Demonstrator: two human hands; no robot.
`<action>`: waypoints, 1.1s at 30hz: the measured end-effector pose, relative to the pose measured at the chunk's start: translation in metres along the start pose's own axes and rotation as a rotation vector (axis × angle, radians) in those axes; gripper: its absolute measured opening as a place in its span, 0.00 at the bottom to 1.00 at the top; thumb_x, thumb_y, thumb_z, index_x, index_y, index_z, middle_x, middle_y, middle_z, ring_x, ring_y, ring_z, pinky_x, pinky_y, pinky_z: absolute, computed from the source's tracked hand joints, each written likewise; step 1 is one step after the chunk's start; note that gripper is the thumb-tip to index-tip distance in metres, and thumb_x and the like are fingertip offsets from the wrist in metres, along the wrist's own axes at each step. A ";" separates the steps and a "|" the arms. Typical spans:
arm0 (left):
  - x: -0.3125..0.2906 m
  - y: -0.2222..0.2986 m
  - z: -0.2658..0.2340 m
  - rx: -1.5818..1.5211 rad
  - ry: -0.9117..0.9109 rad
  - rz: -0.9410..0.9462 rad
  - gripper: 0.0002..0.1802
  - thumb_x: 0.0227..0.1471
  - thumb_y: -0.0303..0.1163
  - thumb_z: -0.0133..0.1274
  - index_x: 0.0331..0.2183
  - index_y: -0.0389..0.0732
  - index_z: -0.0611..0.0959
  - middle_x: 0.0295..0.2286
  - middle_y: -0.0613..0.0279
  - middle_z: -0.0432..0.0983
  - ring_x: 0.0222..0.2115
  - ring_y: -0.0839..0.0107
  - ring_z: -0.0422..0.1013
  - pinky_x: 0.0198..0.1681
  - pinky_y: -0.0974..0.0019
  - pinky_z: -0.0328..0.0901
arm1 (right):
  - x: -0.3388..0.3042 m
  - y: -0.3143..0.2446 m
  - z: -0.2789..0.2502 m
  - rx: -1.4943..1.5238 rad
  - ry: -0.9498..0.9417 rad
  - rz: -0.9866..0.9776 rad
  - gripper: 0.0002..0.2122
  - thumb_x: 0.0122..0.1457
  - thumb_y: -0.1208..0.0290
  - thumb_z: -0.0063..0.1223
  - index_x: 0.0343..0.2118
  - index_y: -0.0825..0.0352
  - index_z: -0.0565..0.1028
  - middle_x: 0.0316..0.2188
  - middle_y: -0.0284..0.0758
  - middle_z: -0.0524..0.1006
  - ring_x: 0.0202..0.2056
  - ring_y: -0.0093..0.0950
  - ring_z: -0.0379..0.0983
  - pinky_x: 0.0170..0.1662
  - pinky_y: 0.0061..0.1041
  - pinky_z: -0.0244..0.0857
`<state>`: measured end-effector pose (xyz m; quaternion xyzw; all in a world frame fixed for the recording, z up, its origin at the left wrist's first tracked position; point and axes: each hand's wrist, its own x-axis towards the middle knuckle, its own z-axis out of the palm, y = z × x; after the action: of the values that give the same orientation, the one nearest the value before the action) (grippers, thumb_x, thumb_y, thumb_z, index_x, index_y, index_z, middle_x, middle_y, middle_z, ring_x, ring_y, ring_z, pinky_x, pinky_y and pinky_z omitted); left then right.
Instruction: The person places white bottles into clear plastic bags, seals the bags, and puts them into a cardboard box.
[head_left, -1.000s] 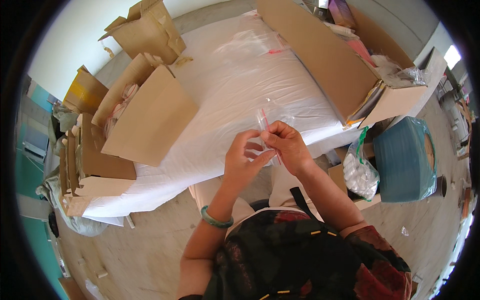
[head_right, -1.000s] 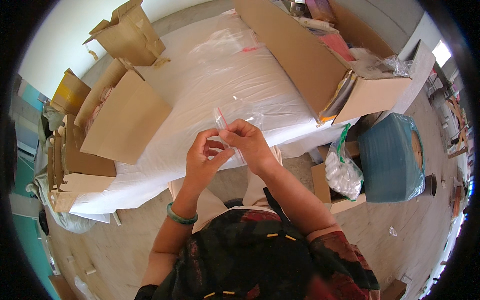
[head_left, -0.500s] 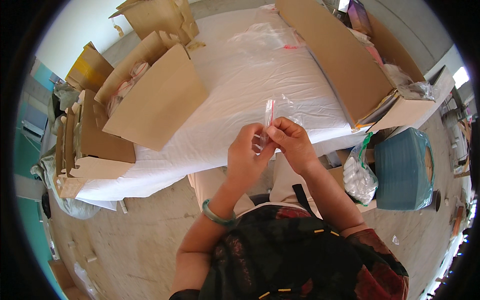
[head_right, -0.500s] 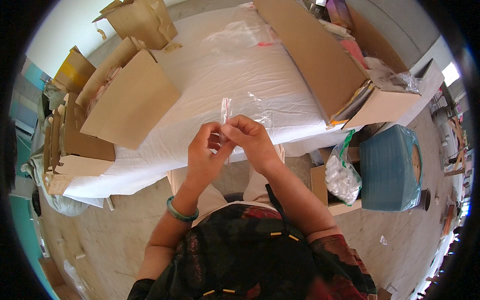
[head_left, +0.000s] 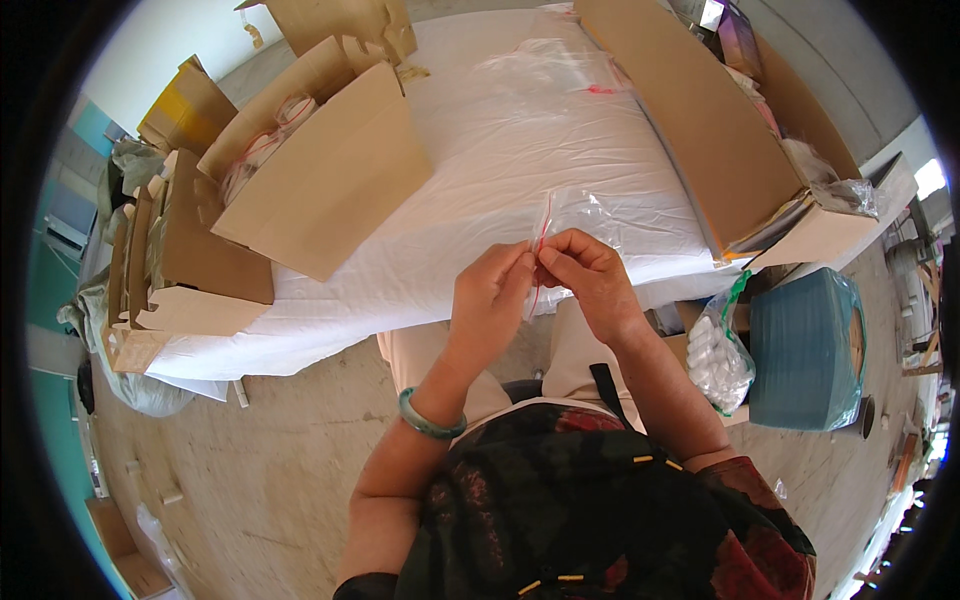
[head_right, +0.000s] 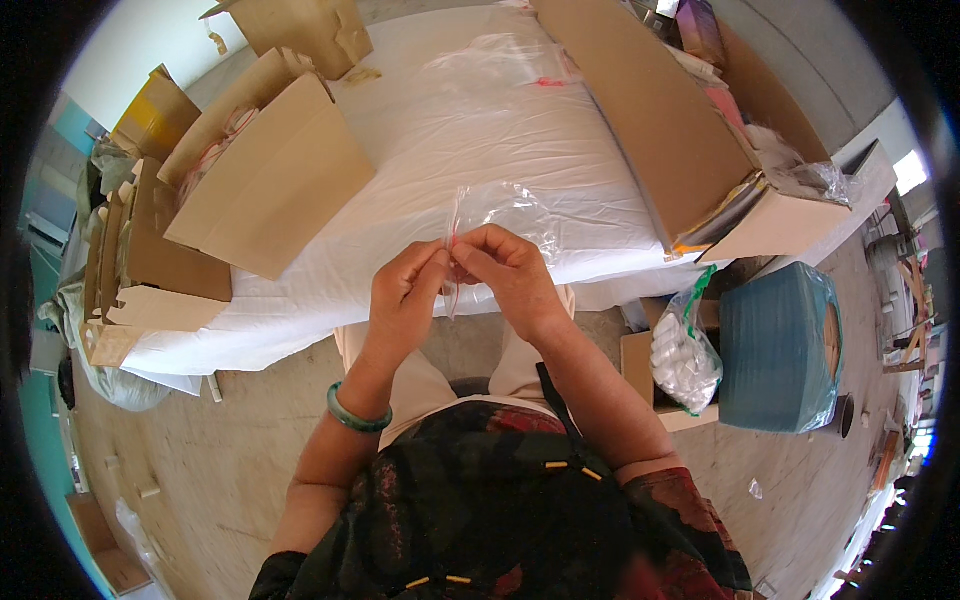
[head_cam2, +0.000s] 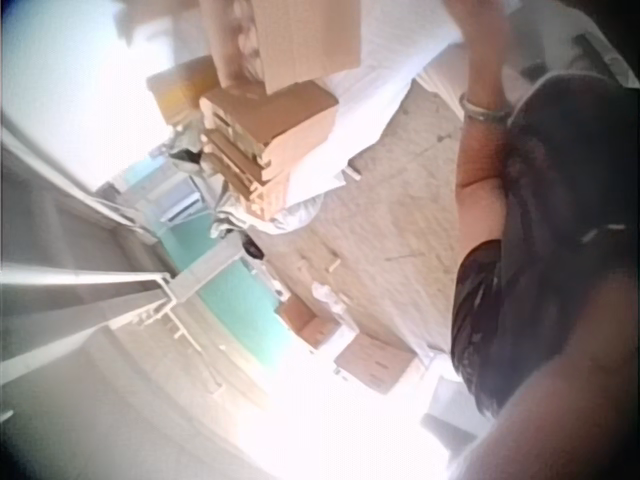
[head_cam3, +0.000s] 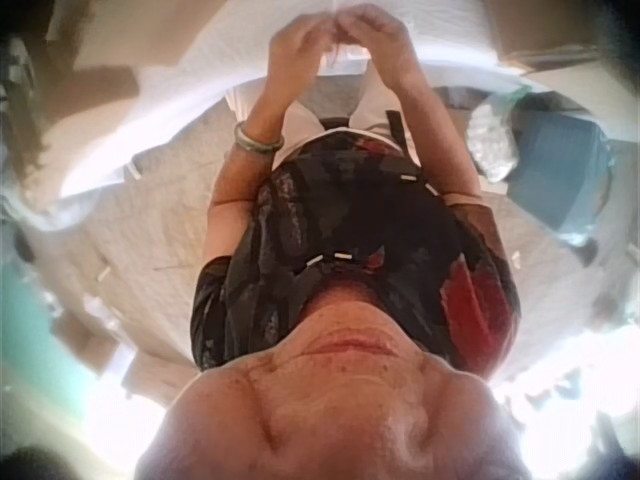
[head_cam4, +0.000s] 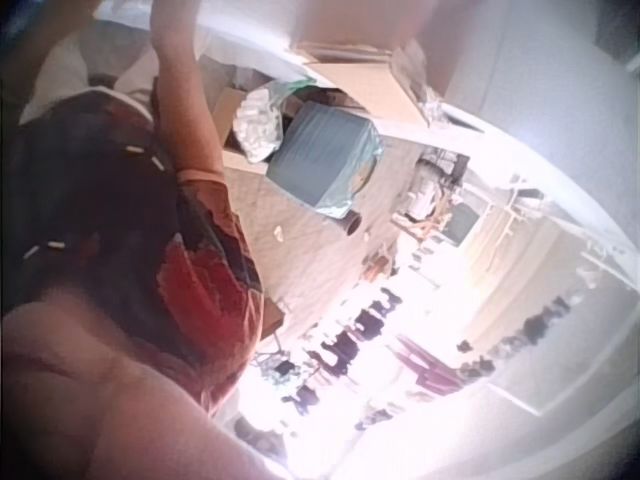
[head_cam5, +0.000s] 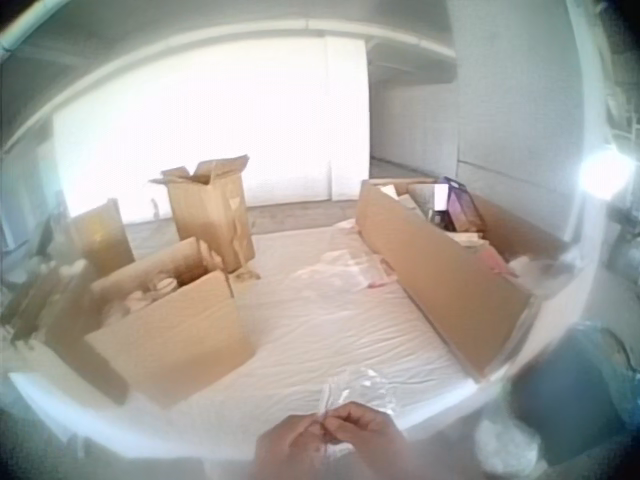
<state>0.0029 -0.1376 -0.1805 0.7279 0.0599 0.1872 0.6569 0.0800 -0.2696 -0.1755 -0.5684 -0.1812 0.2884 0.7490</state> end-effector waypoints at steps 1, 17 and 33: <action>0.000 0.000 -0.001 -0.051 -0.007 -0.040 0.12 0.54 0.25 0.48 0.40 0.33 0.78 0.32 0.57 0.75 0.29 0.73 0.72 0.32 0.71 0.66 | 0.000 0.001 0.000 -0.014 -0.006 -0.001 0.06 0.60 0.72 0.49 0.33 0.69 0.75 0.29 0.29 0.75 0.32 0.16 0.69 0.39 0.18 0.65; 0.003 0.000 -0.019 -0.130 -0.150 -0.153 0.12 0.56 0.27 0.47 0.41 0.35 0.79 0.31 0.62 0.75 0.31 0.74 0.72 0.32 0.72 0.68 | -0.004 -0.001 0.002 -0.091 -0.051 -0.028 0.05 0.60 0.73 0.48 0.33 0.69 0.73 0.29 0.29 0.74 0.33 0.17 0.69 0.40 0.18 0.63; -0.002 0.027 -0.041 0.624 0.414 0.746 0.07 0.40 0.14 0.54 0.25 0.35 0.78 0.33 0.55 0.74 0.27 0.69 0.68 0.27 0.71 0.64 | -0.015 0.003 0.009 -0.193 -0.058 -0.222 0.03 0.59 0.74 0.47 0.31 0.67 0.71 0.32 0.31 0.74 0.35 0.19 0.69 0.41 0.21 0.64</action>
<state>-0.0175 -0.1030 -0.1518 0.8084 -0.0218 0.5216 0.2719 0.0619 -0.2716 -0.1752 -0.6058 -0.2914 0.2012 0.7125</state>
